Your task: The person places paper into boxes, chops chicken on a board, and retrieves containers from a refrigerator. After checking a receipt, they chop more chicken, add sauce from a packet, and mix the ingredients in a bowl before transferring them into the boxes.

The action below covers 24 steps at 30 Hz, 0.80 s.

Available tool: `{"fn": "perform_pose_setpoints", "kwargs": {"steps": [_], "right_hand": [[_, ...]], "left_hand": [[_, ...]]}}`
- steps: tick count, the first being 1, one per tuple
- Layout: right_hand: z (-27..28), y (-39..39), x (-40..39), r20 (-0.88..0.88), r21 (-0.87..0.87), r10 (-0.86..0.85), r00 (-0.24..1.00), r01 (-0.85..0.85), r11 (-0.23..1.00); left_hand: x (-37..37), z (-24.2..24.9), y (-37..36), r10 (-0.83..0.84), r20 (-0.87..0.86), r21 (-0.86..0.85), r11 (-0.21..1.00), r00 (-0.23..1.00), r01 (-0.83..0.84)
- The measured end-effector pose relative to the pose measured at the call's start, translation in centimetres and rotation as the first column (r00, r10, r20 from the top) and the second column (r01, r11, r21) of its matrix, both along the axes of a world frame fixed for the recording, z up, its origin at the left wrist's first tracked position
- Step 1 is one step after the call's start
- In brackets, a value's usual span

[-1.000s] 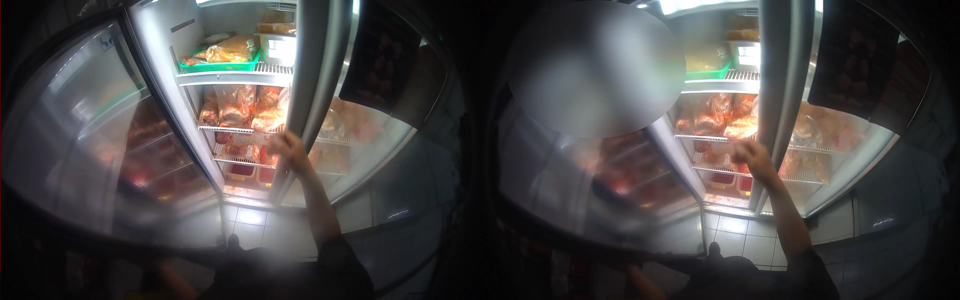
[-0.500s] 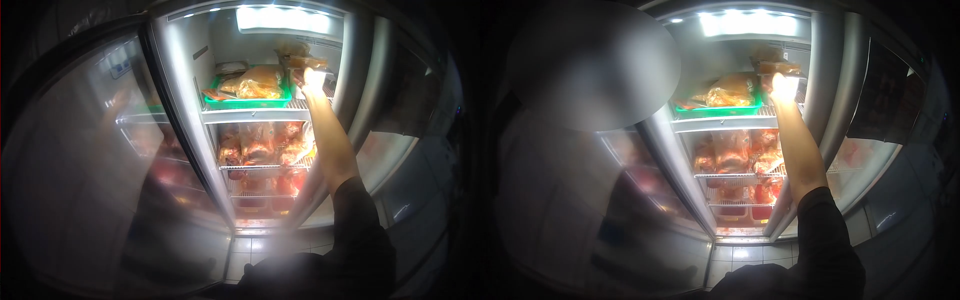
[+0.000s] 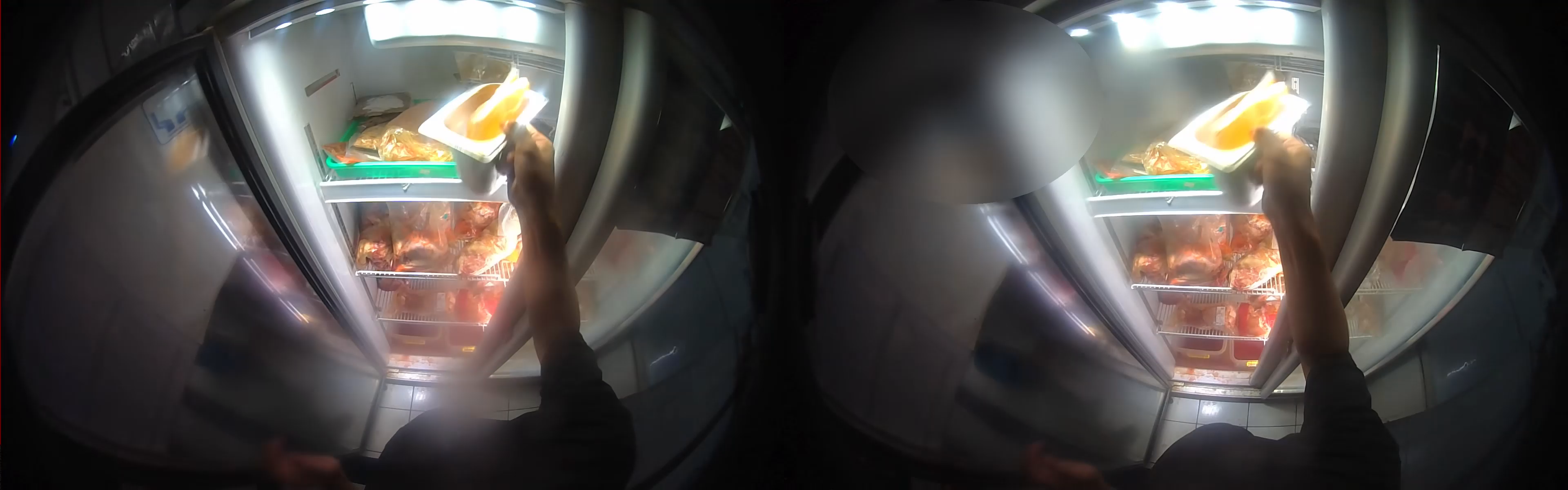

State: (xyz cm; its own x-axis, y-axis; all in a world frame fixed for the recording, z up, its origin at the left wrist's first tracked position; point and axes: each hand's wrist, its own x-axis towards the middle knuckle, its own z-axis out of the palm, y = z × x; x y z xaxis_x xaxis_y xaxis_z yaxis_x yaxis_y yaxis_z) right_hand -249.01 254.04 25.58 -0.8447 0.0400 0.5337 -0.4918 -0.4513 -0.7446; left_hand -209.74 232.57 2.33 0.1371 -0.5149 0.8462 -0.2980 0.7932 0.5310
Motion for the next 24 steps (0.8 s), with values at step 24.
{"fn": "perform_pose_setpoints", "kwargs": {"steps": [24], "right_hand": [[1.2, -3.8, -10.4, -0.212, 0.496, -0.339, 0.916, 0.4, 0.77]], "left_hand": [[-4.8, -4.4, 8.1, -0.536, -0.626, 0.682, -0.026, 0.566, 0.731]]}}
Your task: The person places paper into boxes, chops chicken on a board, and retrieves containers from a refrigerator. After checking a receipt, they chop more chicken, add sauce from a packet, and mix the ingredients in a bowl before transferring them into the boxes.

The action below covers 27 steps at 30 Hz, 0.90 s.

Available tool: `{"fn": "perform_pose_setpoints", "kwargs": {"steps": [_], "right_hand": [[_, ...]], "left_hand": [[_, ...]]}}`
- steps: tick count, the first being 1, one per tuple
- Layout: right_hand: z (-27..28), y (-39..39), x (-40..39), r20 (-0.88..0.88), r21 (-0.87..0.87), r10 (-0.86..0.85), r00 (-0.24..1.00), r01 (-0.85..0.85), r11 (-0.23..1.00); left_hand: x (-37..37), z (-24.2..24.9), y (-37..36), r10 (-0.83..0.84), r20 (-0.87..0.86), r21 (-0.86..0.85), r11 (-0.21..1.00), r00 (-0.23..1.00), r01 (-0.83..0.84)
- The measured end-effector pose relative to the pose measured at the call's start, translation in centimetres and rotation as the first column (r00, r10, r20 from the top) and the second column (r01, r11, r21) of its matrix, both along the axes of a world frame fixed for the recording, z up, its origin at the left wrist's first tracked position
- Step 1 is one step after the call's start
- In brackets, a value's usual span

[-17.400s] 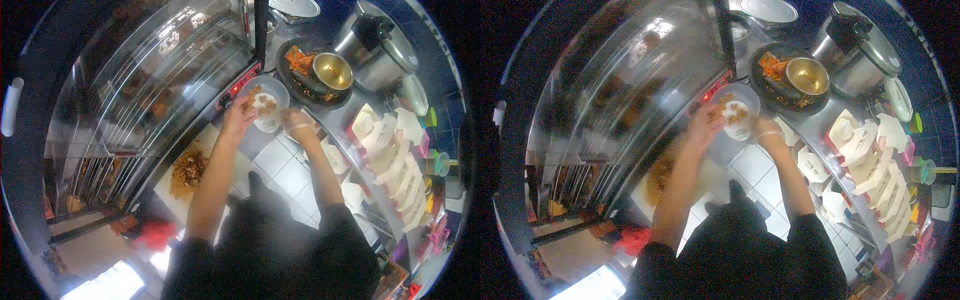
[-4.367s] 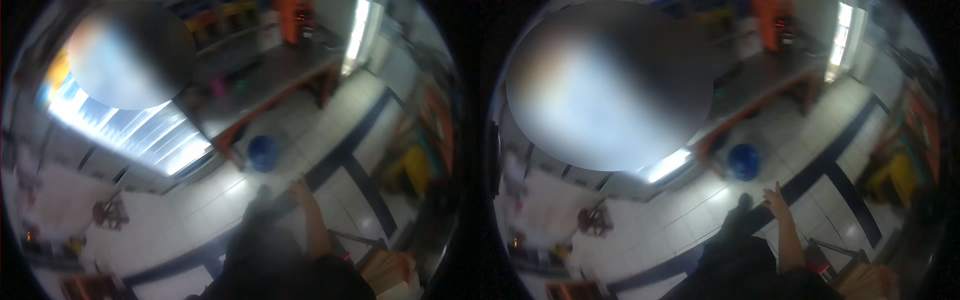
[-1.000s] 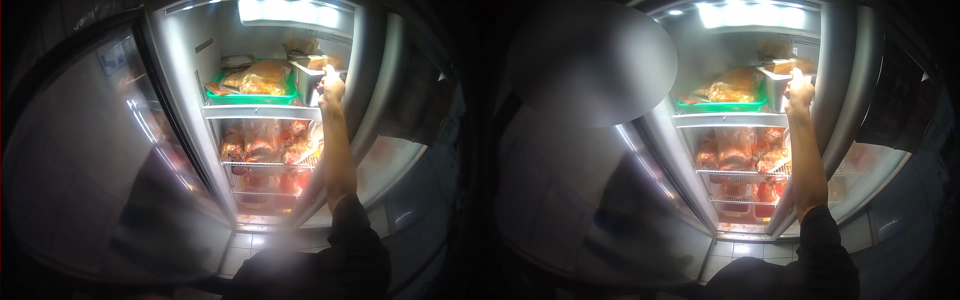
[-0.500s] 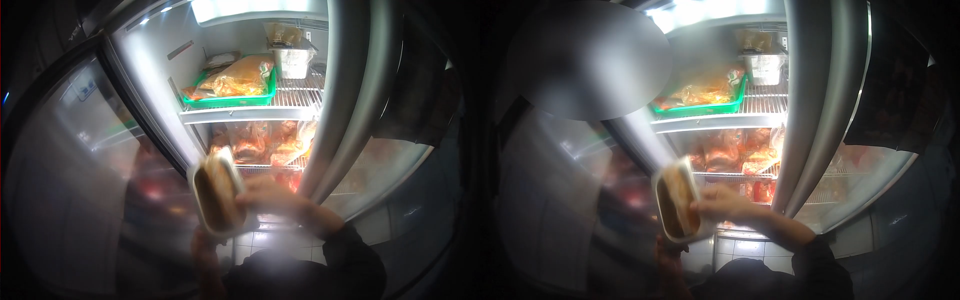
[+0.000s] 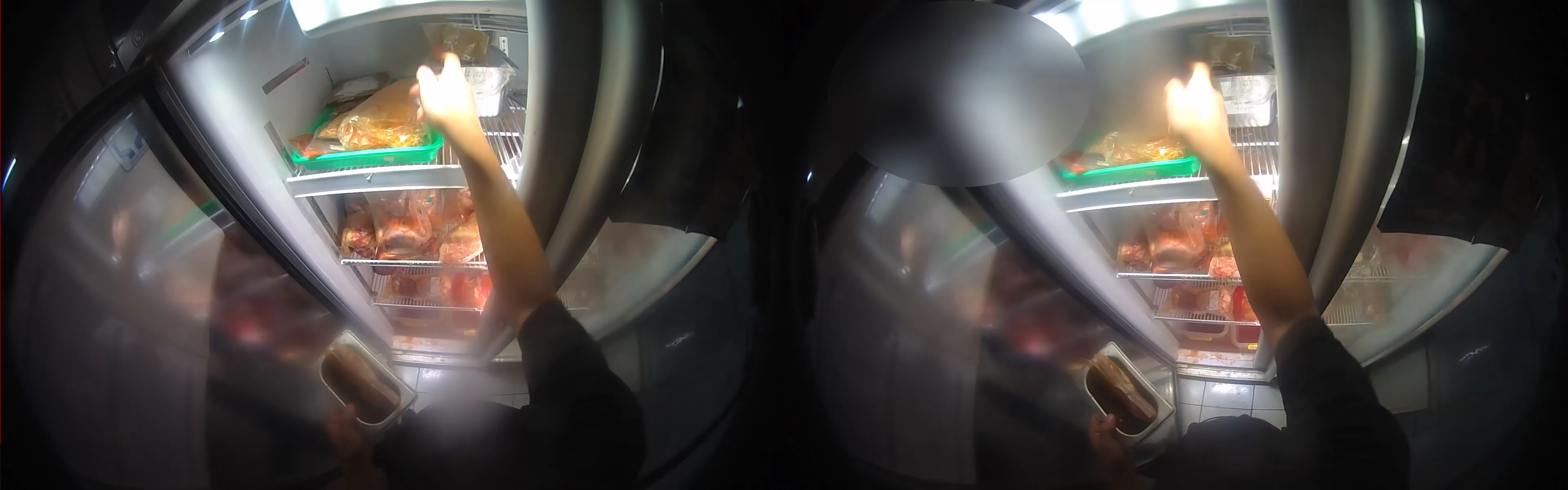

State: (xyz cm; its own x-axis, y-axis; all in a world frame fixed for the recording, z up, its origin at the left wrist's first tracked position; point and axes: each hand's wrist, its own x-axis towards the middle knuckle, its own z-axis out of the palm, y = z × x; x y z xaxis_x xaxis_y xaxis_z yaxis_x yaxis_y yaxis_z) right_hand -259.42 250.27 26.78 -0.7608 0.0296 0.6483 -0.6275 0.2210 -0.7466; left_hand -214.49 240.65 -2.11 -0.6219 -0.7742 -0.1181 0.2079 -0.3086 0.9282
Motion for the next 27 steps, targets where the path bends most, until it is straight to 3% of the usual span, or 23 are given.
{"fn": "perform_pose_setpoints", "kwargs": {"steps": [2, 3, 5, 7, 8, 13, 16, 17, 19, 20, 25, 27], "right_hand": [[2.9, -0.9, -4.3, 0.208, 0.3, -0.368, 0.906, 0.299, 0.906], [3.5, -0.9, -6.0, 0.351, 0.344, -0.382, 0.855, 0.262, 0.902], [3.4, 0.1, -8.1, 0.317, 0.583, -0.385, 0.867, 0.142, 0.8], [3.5, -0.1, -8.9, 0.252, 0.619, -0.469, 0.847, 0.231, 0.75], [3.4, 0.2, -8.6, 0.207, 0.62, -0.487, 0.849, 0.271, 0.736], [1.6, 2.4, -4.4, 0.138, 0.544, -0.478, 0.867, 0.337, 0.768], [-0.6, 2.7, -2.4, -0.231, 0.289, -0.542, 0.808, 0.589, 0.755], [-0.3, 3.1, -0.4, -0.231, 0.291, -0.544, 0.807, 0.591, 0.753], [0.8, 4.2, 3.3, -0.139, 0.29, -0.408, 0.902, 0.431, 0.854], [0.5, 4.4, 3.9, -0.218, 0.187, -0.375, 0.901, 0.416, 0.89], [-0.5, 5.5, 5.8, -0.298, 0.256, -0.221, 0.928, 0.301, 0.919], [-0.1, 6.0, 8.1, -0.457, 0.213, -0.191, 0.868, 0.316, 0.924]], "left_hand": [[0.3, 1.4, 1.1, -0.011, 0.001, 0.035, 0.999, 1.0, 0.011], [0.4, 2.0, 1.4, -0.015, -0.002, 0.078, 0.997, 1.0, 0.015], [1.5, 0.8, 0.8, -0.008, -0.036, 0.034, 0.999, 0.999, 0.009], [1.9, -0.8, 0.4, -0.064, -0.02, 0.025, 0.998, 0.998, 0.065], [1.2, 1.9, 1.6, -0.051, -0.047, 0.093, 0.994, 0.998, 0.055], [2.1, 0.5, 0.8, -0.111, 0.054, -0.021, 0.993, 0.992, 0.112], [1.2, 2.3, 1.4, -0.143, 0.082, -0.06, 0.987, 0.986, 0.149], [1.1, 2.9, 1.7, -0.153, 0.099, -0.091, 0.983, 0.983, 0.162], [0.9, 1.2, 1.7, -0.166, 0.063, -0.048, 0.984, 0.984, 0.169], [0.8, 0.3, 1.7, -0.174, 0.026, -0.006, 0.985, 0.984, 0.174], [1.3, 1.3, 3.3, -0.16, 0.048, -0.007, 0.987, 0.986, 0.16], [2.3, 0.1, 3.0, -0.144, 0.067, -0.017, 0.989, 0.987, 0.145]]}}
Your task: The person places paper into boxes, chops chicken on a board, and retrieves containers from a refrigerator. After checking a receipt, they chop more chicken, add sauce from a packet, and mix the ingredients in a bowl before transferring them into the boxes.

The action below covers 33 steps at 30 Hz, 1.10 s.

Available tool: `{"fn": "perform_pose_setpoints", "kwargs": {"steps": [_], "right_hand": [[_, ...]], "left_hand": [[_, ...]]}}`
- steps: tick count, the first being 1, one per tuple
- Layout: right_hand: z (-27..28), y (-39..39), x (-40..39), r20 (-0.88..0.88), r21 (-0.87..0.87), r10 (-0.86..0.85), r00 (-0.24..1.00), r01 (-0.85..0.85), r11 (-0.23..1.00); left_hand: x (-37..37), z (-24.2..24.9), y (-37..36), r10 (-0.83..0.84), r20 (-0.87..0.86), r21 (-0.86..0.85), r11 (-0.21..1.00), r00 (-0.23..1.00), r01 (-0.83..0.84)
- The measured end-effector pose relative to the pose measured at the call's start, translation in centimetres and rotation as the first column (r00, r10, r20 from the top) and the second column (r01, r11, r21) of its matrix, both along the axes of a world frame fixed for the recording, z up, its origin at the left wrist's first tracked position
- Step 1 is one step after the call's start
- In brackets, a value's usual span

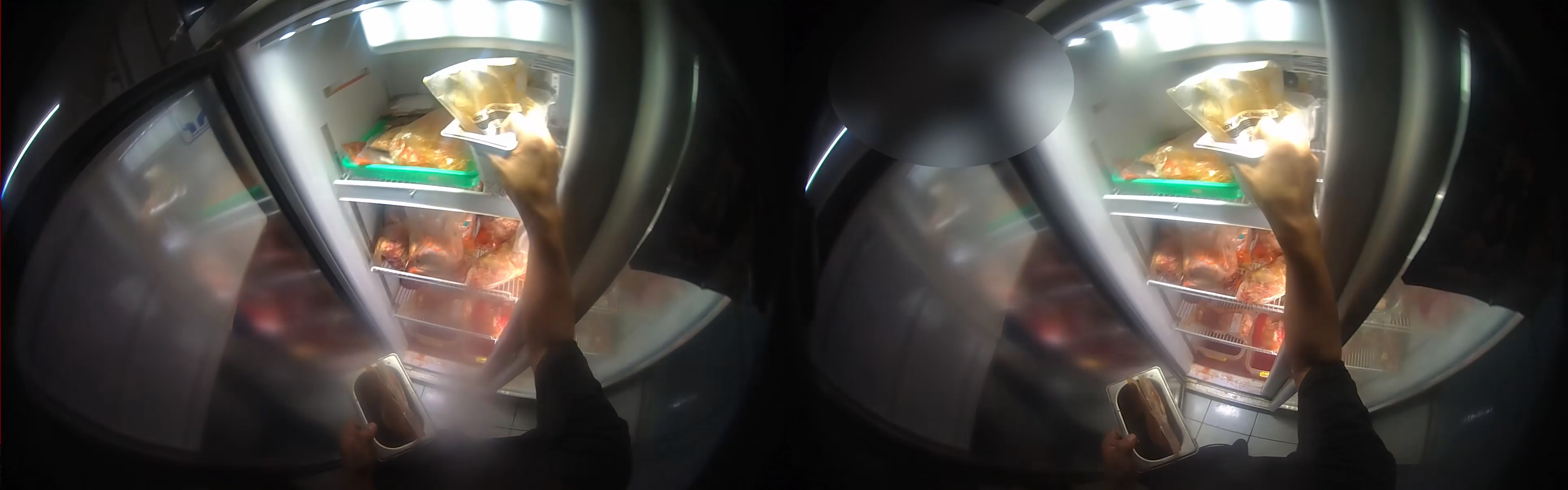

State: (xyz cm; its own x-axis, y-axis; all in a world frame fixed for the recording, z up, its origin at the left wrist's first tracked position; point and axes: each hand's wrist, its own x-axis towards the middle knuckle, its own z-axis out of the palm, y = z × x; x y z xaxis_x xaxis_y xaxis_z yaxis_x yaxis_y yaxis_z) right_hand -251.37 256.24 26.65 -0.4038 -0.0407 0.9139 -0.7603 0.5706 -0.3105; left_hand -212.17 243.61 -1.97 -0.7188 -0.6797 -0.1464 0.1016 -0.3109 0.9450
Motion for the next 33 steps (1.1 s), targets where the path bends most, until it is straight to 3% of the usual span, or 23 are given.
{"fn": "perform_pose_setpoints", "kwargs": {"steps": [1, 2, 4, 7, 8, 10, 11, 12, 13, 14, 16, 20, 21, 22, 23, 24, 25, 26, 28, 29, 30, 32, 33], "right_hand": [[0.3, 0.3, 1.3, -0.062, -0.047, 0.132, 0.989, -0.135, 0.99], [-0.1, 0.4, 2.2, -0.129, -0.059, 0.142, 0.981, -0.15, 0.987], [0.1, 1.4, 5.9, -0.051, -0.075, 0.226, 0.973, -0.229, 0.971], [-2.3, 3.5, 8.6, 0.026, -0.21, 0.531, 0.847, -0.514, 0.831], [-3.2, 4.6, 10.1, 0.086, -0.268, 0.594, 0.8, -0.556, 0.787], [-5.3, 7.3, 13.8, 0.189, -0.26, 0.557, 0.809, -0.506, 0.823], [-6.9, 8.6, 15.6, 0.167, -0.155, 0.446, 0.879, -0.423, 0.893], [-7.4, 9.6, 20.1, 0.365, -0.242, 0.388, 0.846, -0.316, 0.917], [-8.2, 10.2, 22.8, 0.213, -0.255, 0.381, 0.9, -0.325, 0.911], [-9.8, 11.6, 25.4, 0.213, -0.254, 0.355, 0.91, -0.3, 0.92], [-14.0, 15.2, 30.4, 0.387, -0.107, 0.046, 0.921, -0.005, 0.994], [-21.0, 18.3, 39.6, 0.551, -0.231, 0.01, 0.834, 0.141, 0.963], [-24.6, 20.4, 41.0, 0.595, -0.082, -0.128, 0.794, 0.218, 0.972], [-28.6, 22.0, 42.3, 0.601, 0.068, -0.259, 0.756, 0.274, 0.959], [-32.2, 22.3, 43.8, 0.59, 0.118, -0.363, 0.722, 0.368, 0.922], [-38.1, 25.5, 44.2, 0.583, 0.33, -0.472, 0.662, 0.338, 0.882], [-41.0, 25.6, 46.0, 0.69, 0.217, -0.346, 0.636, 0.274, 0.937], [-43.5, 25.5, 48.0, 0.711, 0.23, -0.336, 0.617, 0.247, 0.941], [-46.6, 22.8, 51.4, 0.718, 0.333, -0.371, 0.588, 0.178, 0.926], [-48.1, 20.9, 53.1, 0.72, 0.368, -0.374, 0.585, 0.134, 0.92], [-49.0, 18.7, 54.0, 0.723, 0.402, -0.368, 0.585, 0.076, 0.912], [-50.6, 13.7, 54.8, 0.736, 0.439, -0.335, 0.589, -0.038, 0.897], [-51.1, 11.2, 55.2, 0.739, 0.452, -0.315, 0.596, -0.09, 0.888]], "left_hand": [[1.0, -2.0, -0.6, -0.006, 0.034, -0.031, 0.999, 0.999, 0.007], [2.1, -3.1, -0.5, -0.007, 0.07, -0.062, 0.998, 0.998, 0.011], [2.4, -0.1, 0.5, 0.069, 0.13, -0.103, 0.993, 0.989, -0.056], [4.1, 0.3, 0.6, -0.013, 0.121, -0.058, 0.998, 0.993, 0.02], [4.5, 0.5, 0.6, -0.139, 0.153, -0.089, 0.984, 0.978, 0.154], [5.3, 0.3, 0.5, -0.401, 0.22, -0.146, 0.888, 0.889, 0.436], [5.7, -0.3, 0.6, -0.419, 0.22, -0.153, 0.877, 0.881, 0.456], [6.9, 0.0, 0.0, -0.529, 0.202, -0.066, 0.833, 0.824, 0.55], [7.3, -0.4, 0.7, -0.609, 0.166, 0.012, 0.787, 0.775, 0.616], [7.7, 0.4, 1.5, -0.631, 0.166, 0.012, 0.77, 0.758, 0.638], [9.2, 1.7, 2.7, -0.708, 0.167, -0.022, 0.693, 0.686, 0.72], [14.8, -7.6, 3.9, -0.767, -0.043, 0.049, 0.639, 0.64, 0.768], [16.3, -6.4, 4.4, -0.749, 0.052, -0.005, 0.661, 0.66, 0.75], [17.8, -7.1, 4.9, -0.696, 0.013, 0.013, 0.718, 0.718, 0.696], [19.0, -7.9, 5.0, -0.707, 0.17, -0.172, 0.665, 0.687, 0.727], [20.1, -8.9, 4.5, -0.665, 0.345, -0.323, 0.578, 0.662, 0.75], [22.0, -2.9, 2.3, -0.681, 0.329, -0.276, 0.593, 0.655, 0.756], [23.4, -3.9, 1.1, -0.632, 0.301, -0.249, 0.671, 0.714, 0.699], [25.7, -7.0, -1.3, -0.65, 0.025, 0.022, 0.76, 0.76, 0.649], [26.6, -7.7, -2.8, -0.607, 0.027, 0.097, 0.793, 0.794, 0.602], [27.9, -6.6, -5.2, -0.529, -0.011, 0.065, 0.847, 0.849, 0.528], [29.2, -5.8, -10.3, -0.486, 0.305, 0.017, 0.863, 0.819, 0.505], [31.1, -6.1, -12.3, -0.391, 0.139, 0.169, 0.915, 0.91, 0.367]]}}
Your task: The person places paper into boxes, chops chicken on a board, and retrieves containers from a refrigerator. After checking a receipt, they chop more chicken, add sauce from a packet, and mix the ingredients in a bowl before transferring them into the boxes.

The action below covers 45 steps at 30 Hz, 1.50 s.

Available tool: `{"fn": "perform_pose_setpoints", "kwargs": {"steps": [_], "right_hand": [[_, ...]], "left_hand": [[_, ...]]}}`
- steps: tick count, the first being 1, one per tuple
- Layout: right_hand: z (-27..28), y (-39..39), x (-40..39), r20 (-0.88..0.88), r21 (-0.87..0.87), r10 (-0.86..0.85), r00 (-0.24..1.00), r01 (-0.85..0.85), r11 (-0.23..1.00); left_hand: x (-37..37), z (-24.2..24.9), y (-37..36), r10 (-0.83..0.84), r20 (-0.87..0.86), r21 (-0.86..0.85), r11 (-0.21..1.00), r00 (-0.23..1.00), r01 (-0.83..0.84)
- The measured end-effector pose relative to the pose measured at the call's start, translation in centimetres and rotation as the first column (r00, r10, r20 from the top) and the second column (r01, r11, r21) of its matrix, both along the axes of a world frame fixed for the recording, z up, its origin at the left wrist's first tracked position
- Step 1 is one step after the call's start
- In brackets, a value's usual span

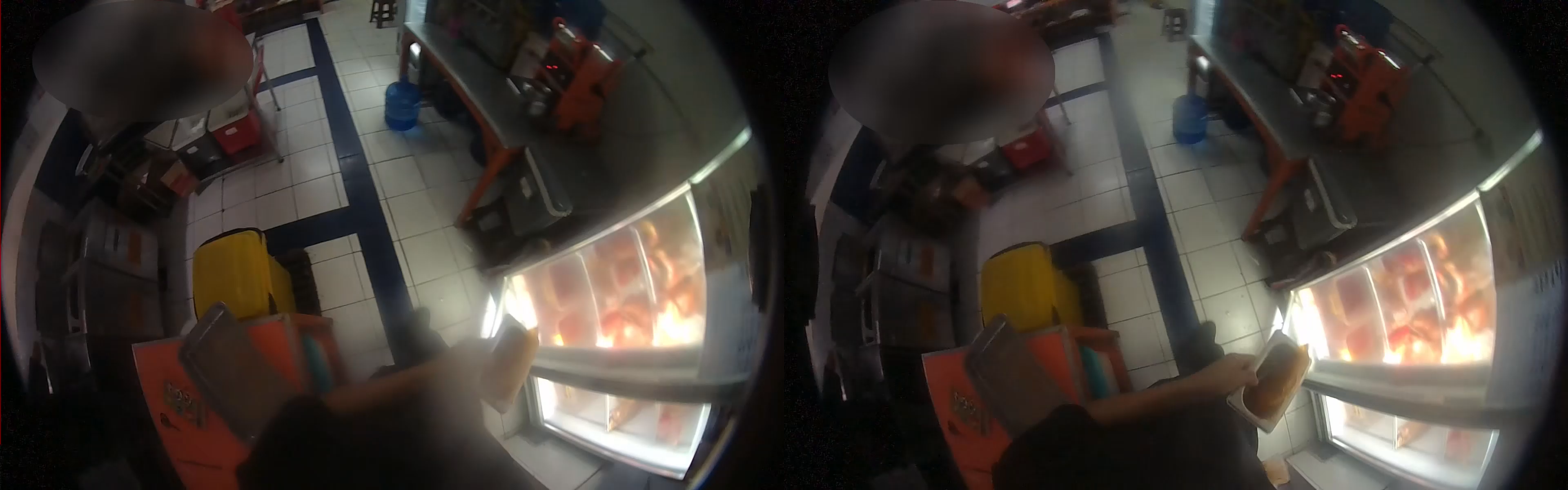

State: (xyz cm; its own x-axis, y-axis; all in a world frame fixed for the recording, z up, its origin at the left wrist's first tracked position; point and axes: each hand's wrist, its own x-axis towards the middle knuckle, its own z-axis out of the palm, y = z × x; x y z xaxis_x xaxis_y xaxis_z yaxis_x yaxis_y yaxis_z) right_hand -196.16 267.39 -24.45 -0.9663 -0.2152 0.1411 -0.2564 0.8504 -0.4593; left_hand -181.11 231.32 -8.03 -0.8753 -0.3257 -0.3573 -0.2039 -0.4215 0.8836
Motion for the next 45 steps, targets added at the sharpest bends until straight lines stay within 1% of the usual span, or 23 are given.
{"fn": "perform_pose_setpoints", "kwargs": {"steps": [1, 3, 6, 9, 11, 13, 15, 18, 19, 22, 23, 25, 26, 27, 28, 31, 33, 34, 35, 36, 37, 42, 45], "right_hand": [[-1.0, -2.6, 0.3, 0.02, 0.011, 0.04, 0.999, -0.04, 0.999], [-2.9, -9.2, 0.4, 0.072, 0.032, 0.122, 0.99, -0.125, 0.992], [-6.5, -20.5, -0.3, 0.148, 0.047, 0.226, 0.963, -0.235, 0.971], [-9.3, -33.3, -1.9, 0.195, 0.069, 0.318, 0.928, -0.337, 0.939], [-9.9, -41.3, -2.9, 0.243, 0.08, 0.383, 0.891, -0.412, 0.907], [-9.9, -49.1, -4.7, 0.282, 0.065, 0.469, 0.837, -0.505, 0.861], [-9.2, -56.8, -6.5, 0.299, 0.029, 0.561, 0.772, -0.595, 0.804], [-7.6, -73.0, -8.9, 0.254, -0.035, 0.703, 0.664, -0.72, 0.693], [-8.2, -80.1, -9.9, 0.047, -0.156, 0.759, 0.65, -0.745, 0.648], [-5.9, -99.0, -11.2, 0.014, -0.165, 0.84, 0.542, -0.828, 0.536], [-6.2, -105.3, -11.3, -0.116, -0.142, 0.861, 0.495, -0.867, 0.478], [-6.1, -116.8, -9.0, -0.257, -0.137, 0.862, 0.437, -0.899, 0.415], [-4.2, -121.2, -7.2, -0.091, -0.178, 0.847, 0.524, -0.845, 0.504], [-2.3, -126.1, -5.2, 0.075, -0.201, 0.804, 0.59, -0.781, 0.591], [-0.4, -127.1, -3.0, 0.046, -0.495, 0.858, 0.512, -0.734, 0.464], [0.8, -136.5, 1.0, -0.205, -0.263, 0.822, 0.531, -0.839, 0.476], [1.1, -141.4, 2.3, -0.136, -0.23, 0.802, 0.582, -0.806, 0.546], [0.8, -144.0, 2.6, -0.096, -0.221, 0.794, 0.6, -0.791, 0.571], [0.1, -147.0, 2.9, -0.063, -0.203, 0.783, 0.619, -0.776, 0.597], [-0.9, -150.0, 3.1, -0.033, -0.186, 0.773, 0.634, -0.764, 0.618], [-2.2, -153.1, 3.5, 0.001, -0.163, 0.767, 0.641, -0.757, 0.633], [-8.7, -171.9, 4.6, 0.133, -0.03, 0.738, 0.661, -0.742, 0.67], [-10.1, -185.0, 5.4, 0.209, 0.025, 0.742, 0.637, -0.762, 0.647]], "left_hand": [[1.1, -0.2, -2.4, 0.166, -0.064, 0.204, 0.967, 0.984, -0.15], [3.1, 0.5, -8.2, 0.306, -0.061, 0.254, 0.925, 0.95, -0.282], [4.9, -3.8, -18.4, 0.353, -0.02, 0.041, 0.935, 0.936, -0.352], [6.7, -6.1, -30.3, 0.501, -0.073, -0.245, 0.829, 0.863, -0.502], [9.8, -3.5, -37.1, 0.711, 0.148, -0.048, 0.7, 0.688, -0.713], [12.2, -1.1, -43.5, 0.819, 0.19, -0.142, 0.568, 0.541, -0.81], [16.0, -2.3, -47.2, 0.945, 0.134, -0.204, 0.32, 0.297, -0.925], [19.9, -2.2, -55.3, 0.995, 0.082, -0.339, 0.088, 0.064, -0.937], [21.2, -2.6, -57.8, 0.999, 0.031, -0.363, 0.001, -0.011, -0.932], [24.9, -4.7, -65.5, 0.981, 0.069, -0.451, -0.131, -0.181, -0.883], [25.8, -5.6, -69.3, 0.961, 0.101, -0.511, -0.171, -0.257, -0.842], [27.5, -7.8, -76.7, 0.944, 0.07, -0.367, -0.275, -0.321, -0.889], [27.3, -4.5, -81.7, 0.912, 0.233, -0.295, -0.264, -0.337, -0.918], [29.2, -8.3, -85.9, 0.91, 0.253, -0.176, -0.29, -0.328, -0.941], [29.8, -8.7, -86.9, 0.944, 0.146, -0.216, -0.262, -0.296, -0.941], [29.5, -7.9, -100.5, 0.966, 0.101, -0.252, -0.208, -0.239, -0.945], [28.3, -5.0, -109.8, 0.987, 0.088, -0.077, -0.129, -0.136, -0.989], [28.1, -6.8, -114.3, 0.99, -0.125, -0.196, -0.082, -0.058, -0.977], [27.5, -6.2, -119.5, 0.99, -0.102, -0.082, -0.106, -0.097, -0.991], [27.7, -7.4, -124.6, 0.979, -0.2, -0.066, -0.043, -0.029, -0.997], [28.2, -6.2, -129.4, 0.991, -0.056, -0.002, 0.125, 0.125, -0.992], [27.4, 0.2, -152.2, 0.988, -0.134, 0.285, 0.111, 0.075, -0.952], [29.3, -0.8, -164.7, 0.993, -0.112, 0.29, 0.052, 0.02, -0.956]]}}
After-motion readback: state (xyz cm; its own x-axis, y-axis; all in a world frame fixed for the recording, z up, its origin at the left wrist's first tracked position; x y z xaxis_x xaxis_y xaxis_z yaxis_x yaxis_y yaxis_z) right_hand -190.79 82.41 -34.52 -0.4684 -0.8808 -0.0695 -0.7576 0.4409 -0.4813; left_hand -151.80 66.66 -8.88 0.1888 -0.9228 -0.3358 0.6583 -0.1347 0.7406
